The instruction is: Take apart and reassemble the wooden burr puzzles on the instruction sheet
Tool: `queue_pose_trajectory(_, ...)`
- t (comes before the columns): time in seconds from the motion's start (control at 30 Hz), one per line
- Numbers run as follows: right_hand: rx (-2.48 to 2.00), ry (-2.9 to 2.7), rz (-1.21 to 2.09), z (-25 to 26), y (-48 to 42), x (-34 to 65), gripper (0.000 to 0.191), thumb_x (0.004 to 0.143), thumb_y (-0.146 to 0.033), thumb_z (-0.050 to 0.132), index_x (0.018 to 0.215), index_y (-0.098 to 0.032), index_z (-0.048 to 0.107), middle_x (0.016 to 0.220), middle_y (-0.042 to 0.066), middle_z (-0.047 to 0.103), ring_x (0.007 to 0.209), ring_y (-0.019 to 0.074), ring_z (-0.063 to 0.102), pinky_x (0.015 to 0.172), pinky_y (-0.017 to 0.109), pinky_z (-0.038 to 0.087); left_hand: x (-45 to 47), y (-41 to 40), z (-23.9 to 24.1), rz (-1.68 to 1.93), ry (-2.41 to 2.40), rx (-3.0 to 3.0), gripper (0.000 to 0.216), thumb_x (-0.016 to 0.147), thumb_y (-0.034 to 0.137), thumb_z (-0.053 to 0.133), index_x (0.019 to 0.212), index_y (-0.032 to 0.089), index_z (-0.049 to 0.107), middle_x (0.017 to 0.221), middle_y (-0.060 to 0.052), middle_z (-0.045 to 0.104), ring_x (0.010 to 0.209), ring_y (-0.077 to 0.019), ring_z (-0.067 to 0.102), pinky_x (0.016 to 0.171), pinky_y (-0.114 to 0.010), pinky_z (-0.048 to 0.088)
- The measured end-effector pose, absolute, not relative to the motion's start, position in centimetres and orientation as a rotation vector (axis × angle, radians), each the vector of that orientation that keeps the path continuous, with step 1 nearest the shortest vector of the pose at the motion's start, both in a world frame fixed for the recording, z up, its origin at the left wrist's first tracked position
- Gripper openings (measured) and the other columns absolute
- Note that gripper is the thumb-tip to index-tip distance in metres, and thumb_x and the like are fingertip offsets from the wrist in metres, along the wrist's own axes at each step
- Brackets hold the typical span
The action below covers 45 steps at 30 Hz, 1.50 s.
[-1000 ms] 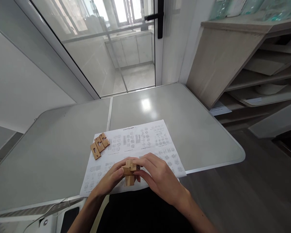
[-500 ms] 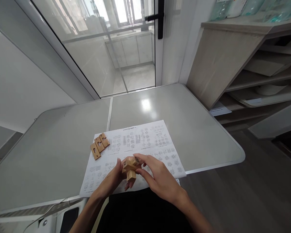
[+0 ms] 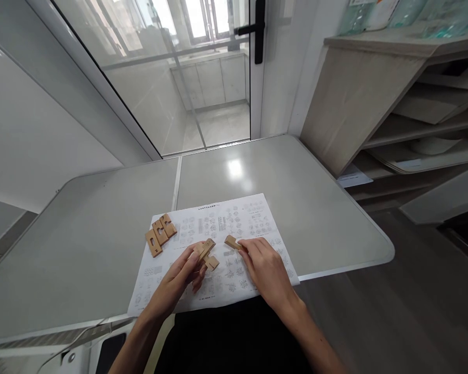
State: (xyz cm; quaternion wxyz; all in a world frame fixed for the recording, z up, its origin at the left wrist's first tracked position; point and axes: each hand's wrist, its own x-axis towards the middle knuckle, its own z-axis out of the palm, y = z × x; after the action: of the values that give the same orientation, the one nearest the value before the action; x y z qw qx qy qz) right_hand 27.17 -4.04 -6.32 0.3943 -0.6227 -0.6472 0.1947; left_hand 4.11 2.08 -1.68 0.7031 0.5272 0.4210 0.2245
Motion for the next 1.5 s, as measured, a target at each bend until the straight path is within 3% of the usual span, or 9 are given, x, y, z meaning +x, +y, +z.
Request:
queue_pose_trajectory(0.13,-1.597,-1.729,0.466,-7.3,-3.8,26.4,0.019,0.110,-0.025,0.050,0.116,-0.023,0.068,0.109,0.009,0.074,0.104,0.0293,0.069,0.089,0.048,0.060,4.3,1.7,-1.2,0.481,0.920,1.214,0.059,0.108,0.057,0.048,0.154,0.020,0.045,0.086,0.001,0.056,0.065,-0.0117,0.047,0.071,-0.030,0.045)
queue_pose_trajectory(0.3,-1.508,-1.604,0.526,-6.1,-4.4,25.9,0.020,0.109,-0.033,0.055,0.123,-0.024,0.067,0.121,0.010,0.070,0.117,0.0290,0.065,0.100,0.047,0.056,4.7,1.4,-1.3,0.501,0.925,1.267,0.059,0.109,0.056,0.047,0.155,0.019,0.043,0.090,-0.001,0.060,0.066,-0.0121,0.049,0.074,-0.032,0.045)
queue_pose_trajectory(0.57,-1.412,-1.492,0.939,-3.9,-5.6,24.5,0.021,0.110,-0.040,0.053,0.113,-0.025,0.067,0.096,0.003,0.072,0.079,0.0188,0.066,0.070,0.031,0.053,5.1,0.6,-2.2,0.505,0.747,1.225,0.061,0.110,0.054,0.044,0.160,0.019,0.034,0.081,0.000,0.058,0.062,-0.0116,0.047,0.068,-0.030,0.043)
queue_pose_trajectory(0.67,-1.494,-1.466,0.866,-4.6,-5.5,24.9,0.022,0.109,-0.041,0.054,0.113,-0.025,0.067,0.097,0.004,0.074,0.079,0.0198,0.066,0.069,0.032,0.053,4.9,0.4,-1.8,0.465,0.645,1.178,0.071,0.110,0.058,0.041,0.165,0.018,0.021,0.074,0.002,0.059,0.057,-0.0117,0.044,0.064,-0.030,0.041)
queue_pose_trajectory(0.77,-1.620,-1.454,0.680,-5.5,-5.4,25.9,0.023,0.108,-0.044,0.055,0.112,-0.024,0.066,0.099,0.005,0.074,0.080,0.0219,0.067,0.071,0.035,0.055,4.9,0.3,-1.7,0.521,0.816,1.300,0.077,0.109,0.058,0.044,0.167,0.020,0.009,0.081,0.000,0.066,0.063,-0.0139,0.050,0.072,-0.032,0.044)
queue_pose_trajectory(0.97,-1.773,-1.446,0.405,-7.2,-5.1,28.0,0.028,0.109,-0.046,0.050,0.111,-0.023,0.066,0.108,0.011,0.073,0.095,0.0282,0.070,0.076,0.040,0.056,5.5,0.2,-3.8,0.538,1.371,1.818,0.072,0.106,0.056,0.048,0.162,0.018,0.024,0.070,0.005,0.060,0.059,-0.0209,0.058,0.065,-0.031,0.041)
queue_pose_trajectory(1.17,-1.846,-1.514,0.337,-8.1,-4.9,28.0,0.023,0.108,-0.043,0.054,0.106,-0.023,0.066,0.102,0.010,0.071,0.095,0.0299,0.067,0.076,0.041,0.054,6.0,0.1,-5.4,0.552,1.382,2.074,0.057,0.105,0.047,0.052,0.153,0.020,0.039,0.065,0.004,0.060,0.062,-0.0238,0.065,0.064,-0.030,0.042)
queue_pose_trajectory(1.4,-1.751,-1.626,0.509,-7.1,-4.8,25.8,0.012,0.105,-0.028,0.057,0.113,-0.023,0.065,0.108,0.009,0.070,0.104,0.0307,0.067,0.087,0.046,0.057,6.2,0.3,-5.0,0.408,1.302,2.157,0.067,0.101,0.051,0.059,0.155,0.020,0.035,0.068,0.004,0.061,0.063,-0.0237,0.068,0.063,-0.030,0.045)
queue_pose_trajectory(1.5,-1.620,-1.643,0.676,-6.4,-5.0,25.3,0.021,0.105,-0.025,0.058,0.125,-0.025,0.064,0.118,0.008,0.070,0.112,0.0285,0.067,0.095,0.046,0.058,5.8,0.6,-4.8,0.391,1.319,2.211,0.069,0.097,0.053,0.064,0.152,0.023,0.037,0.088,-0.002,0.067,0.077,-0.0267,0.072,0.065,-0.032,0.050)
